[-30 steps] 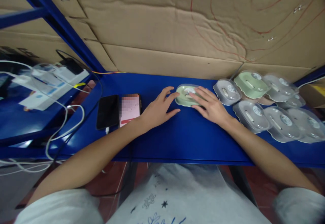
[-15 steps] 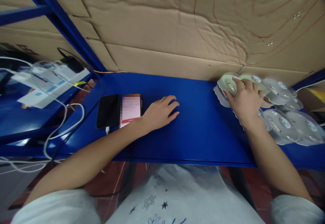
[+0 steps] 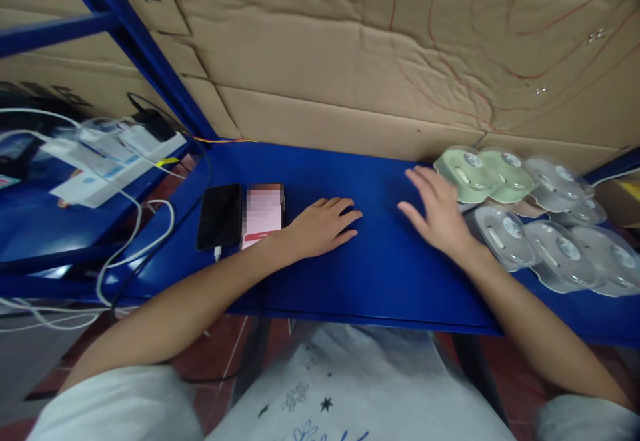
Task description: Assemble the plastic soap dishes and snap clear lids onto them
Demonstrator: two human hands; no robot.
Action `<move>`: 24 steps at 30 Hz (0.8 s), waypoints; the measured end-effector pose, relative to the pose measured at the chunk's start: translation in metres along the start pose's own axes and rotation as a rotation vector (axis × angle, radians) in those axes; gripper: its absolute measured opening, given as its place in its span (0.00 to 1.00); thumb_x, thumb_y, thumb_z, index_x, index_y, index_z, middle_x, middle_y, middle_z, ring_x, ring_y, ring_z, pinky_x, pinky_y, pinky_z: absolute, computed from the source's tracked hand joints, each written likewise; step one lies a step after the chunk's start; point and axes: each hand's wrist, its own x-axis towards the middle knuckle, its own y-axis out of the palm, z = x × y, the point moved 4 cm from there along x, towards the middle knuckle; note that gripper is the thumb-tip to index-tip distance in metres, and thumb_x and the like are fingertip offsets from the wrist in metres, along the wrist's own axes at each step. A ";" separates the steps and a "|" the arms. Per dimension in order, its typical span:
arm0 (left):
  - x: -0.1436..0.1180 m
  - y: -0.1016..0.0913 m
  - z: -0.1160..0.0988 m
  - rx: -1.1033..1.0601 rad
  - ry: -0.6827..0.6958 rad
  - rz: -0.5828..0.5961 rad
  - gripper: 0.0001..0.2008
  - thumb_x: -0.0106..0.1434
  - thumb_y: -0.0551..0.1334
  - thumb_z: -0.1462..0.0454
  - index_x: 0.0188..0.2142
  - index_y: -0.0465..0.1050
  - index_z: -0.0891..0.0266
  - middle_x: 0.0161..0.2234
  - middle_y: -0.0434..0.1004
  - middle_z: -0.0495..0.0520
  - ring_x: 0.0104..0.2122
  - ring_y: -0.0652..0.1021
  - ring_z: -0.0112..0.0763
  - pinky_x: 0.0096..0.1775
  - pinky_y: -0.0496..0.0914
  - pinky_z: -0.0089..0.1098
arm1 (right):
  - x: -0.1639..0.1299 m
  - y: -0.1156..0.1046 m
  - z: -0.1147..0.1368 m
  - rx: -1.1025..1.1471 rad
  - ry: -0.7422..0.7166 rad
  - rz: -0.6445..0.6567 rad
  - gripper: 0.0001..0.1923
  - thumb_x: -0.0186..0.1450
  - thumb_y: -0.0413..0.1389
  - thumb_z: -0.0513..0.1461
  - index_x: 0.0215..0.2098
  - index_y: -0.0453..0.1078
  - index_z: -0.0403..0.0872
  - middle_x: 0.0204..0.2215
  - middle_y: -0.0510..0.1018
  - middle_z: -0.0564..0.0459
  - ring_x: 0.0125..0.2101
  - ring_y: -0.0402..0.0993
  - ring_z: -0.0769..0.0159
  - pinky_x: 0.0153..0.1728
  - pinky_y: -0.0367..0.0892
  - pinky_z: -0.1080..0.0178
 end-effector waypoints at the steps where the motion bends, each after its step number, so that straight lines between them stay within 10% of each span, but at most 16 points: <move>1: 0.000 0.000 0.000 -0.001 0.004 -0.002 0.20 0.81 0.55 0.56 0.67 0.71 0.59 0.66 0.71 0.65 0.62 0.77 0.49 0.61 0.71 0.47 | -0.003 0.013 0.006 0.051 -0.033 0.097 0.36 0.79 0.46 0.56 0.78 0.54 0.49 0.75 0.62 0.38 0.75 0.56 0.44 0.71 0.56 0.37; 6: -0.001 0.003 -0.001 -0.024 -0.021 0.055 0.24 0.81 0.54 0.55 0.71 0.67 0.60 0.71 0.65 0.69 0.68 0.73 0.53 0.68 0.66 0.51 | -0.017 0.049 0.017 0.158 -0.046 0.377 0.35 0.81 0.41 0.56 0.81 0.46 0.54 0.80 0.50 0.43 0.79 0.44 0.49 0.75 0.47 0.35; 24: -0.006 0.000 0.002 -0.095 -0.058 0.105 0.30 0.74 0.65 0.60 0.73 0.63 0.54 0.73 0.65 0.63 0.68 0.74 0.52 0.64 0.75 0.53 | -0.031 0.046 0.013 0.167 -0.095 0.360 0.36 0.78 0.54 0.50 0.80 0.49 0.63 0.78 0.56 0.51 0.75 0.58 0.51 0.68 0.66 0.44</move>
